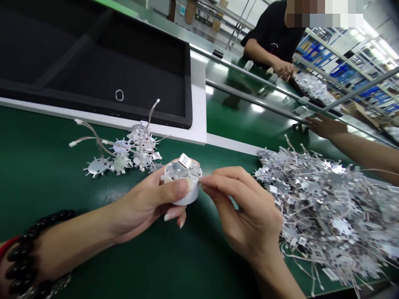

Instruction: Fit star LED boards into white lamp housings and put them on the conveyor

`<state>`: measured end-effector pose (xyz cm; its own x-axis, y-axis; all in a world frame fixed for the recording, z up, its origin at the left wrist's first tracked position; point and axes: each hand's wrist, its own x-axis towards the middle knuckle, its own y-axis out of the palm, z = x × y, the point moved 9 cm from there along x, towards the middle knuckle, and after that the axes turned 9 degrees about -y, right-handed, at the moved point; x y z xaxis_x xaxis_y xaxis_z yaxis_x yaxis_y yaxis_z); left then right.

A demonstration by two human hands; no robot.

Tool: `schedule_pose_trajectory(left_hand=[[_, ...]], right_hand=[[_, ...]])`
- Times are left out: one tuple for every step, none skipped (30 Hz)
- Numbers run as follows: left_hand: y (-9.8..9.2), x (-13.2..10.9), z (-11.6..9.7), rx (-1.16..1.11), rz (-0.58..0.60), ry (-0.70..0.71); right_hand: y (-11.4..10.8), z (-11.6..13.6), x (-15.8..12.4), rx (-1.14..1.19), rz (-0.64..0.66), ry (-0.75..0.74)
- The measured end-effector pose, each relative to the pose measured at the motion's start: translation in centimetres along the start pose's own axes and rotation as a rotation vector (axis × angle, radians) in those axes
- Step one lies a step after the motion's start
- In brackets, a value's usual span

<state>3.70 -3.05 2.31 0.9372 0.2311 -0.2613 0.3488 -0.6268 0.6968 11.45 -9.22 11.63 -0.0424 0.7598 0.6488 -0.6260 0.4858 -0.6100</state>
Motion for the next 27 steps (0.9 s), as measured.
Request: schedule_pose_trajectory(left_hand=[[0.1,0.0,0.0,0.010,-0.002,0.008],[0.1,-0.1,-0.1,0.019,-0.010,0.017],[0.0,-0.2,-0.2,0.029,-0.030,0.029],[-0.2,-0.3,-0.2,0.038,-0.063,0.041],[-0.5,-0.5,-0.3,0.044,-0.098,0.055],[-0.7,-0.6,-0.4,0.042,-0.127,0.069],[-0.8,-0.7,-0.5,0.037,-0.145,0.081],[-0.9,-0.8,-0.5,0.029,-0.148,0.093],[-0.9,-0.9,-0.6,0.023,-0.141,0.100],[-0.9,-0.9,-0.6,0.020,-0.129,0.106],[-0.8,-1.0,-0.8,0.024,-0.117,0.116],[-0.8,-1.0,-0.9,0.033,-0.107,0.123],[-0.7,-1.1,-1.0,0.043,-0.095,0.130],[-0.7,-1.1,-1.1,0.050,-0.080,0.137],[-0.6,-1.2,-1.2,0.052,-0.062,0.139],[-0.4,-1.2,-1.3,0.045,-0.042,0.140],[-0.3,-1.3,-1.3,0.036,-0.025,0.137],[-0.3,-1.3,-1.3,0.024,-0.014,0.132],[-0.3,-1.3,-1.4,0.013,-0.011,0.134],[-0.3,-1.3,-1.4,0.007,-0.019,0.131],[-0.4,-1.4,-1.4,0.002,-0.034,0.132],[-0.5,-1.4,-1.4,-0.002,-0.052,0.132],[-0.6,-1.4,-1.3,-0.006,-0.073,0.127],[-0.6,-1.5,-1.3,-0.012,-0.084,0.124],[-0.6,-1.5,-1.3,-0.016,-0.090,0.121],[-0.6,-1.5,-1.3,-0.018,-0.092,0.118],[-0.5,-1.5,-1.3,-0.017,-0.093,0.117]], right_hand=[[0.0,0.0,0.0,0.000,0.005,0.003],[0.1,0.0,0.0,-0.001,0.014,0.010],[0.1,-0.1,0.1,-0.002,0.023,0.020],[0.1,-0.2,0.2,0.000,0.037,0.030],[0.2,-0.3,0.2,0.003,0.051,0.040],[0.2,-0.3,0.3,0.005,0.066,0.046],[0.2,-0.4,0.4,0.005,0.079,0.045],[0.1,-0.3,0.5,0.001,0.087,0.038],[0.0,-0.3,0.5,-0.008,0.090,0.029],[-0.1,-0.2,0.5,-0.018,0.088,0.017],[-0.2,-0.2,0.5,-0.029,0.083,0.006],[-0.3,-0.1,0.5,-0.036,0.075,-0.009],[-0.4,0.1,0.4,-0.043,0.067,-0.025],[-0.4,0.2,0.4,-0.051,0.059,-0.046],[-0.5,0.5,0.3,-0.063,0.052,-0.071],[-0.5,0.7,0.3,-0.078,0.046,-0.098],[-0.5,1.0,0.2,-0.093,0.043,-0.125],[-0.5,1.3,0.2,-0.107,0.046,-0.147],[-0.5,1.5,0.2,-0.117,0.053,-0.166],[-0.4,1.7,0.1,-0.122,0.057,-0.185],[-0.4,1.8,0.1,-0.125,0.060,-0.200],[-0.4,1.9,0.1,-0.126,0.061,-0.212],[-0.5,2.0,0.1,-0.128,0.057,-0.219],[-0.5,2.0,0.1,-0.129,0.054,-0.221],[-0.6,1.9,0.0,-0.129,0.051,-0.219],[-0.6,1.9,0.0,-0.129,0.047,-0.217],[-0.7,1.9,0.0,-0.129,0.044,-0.212]])
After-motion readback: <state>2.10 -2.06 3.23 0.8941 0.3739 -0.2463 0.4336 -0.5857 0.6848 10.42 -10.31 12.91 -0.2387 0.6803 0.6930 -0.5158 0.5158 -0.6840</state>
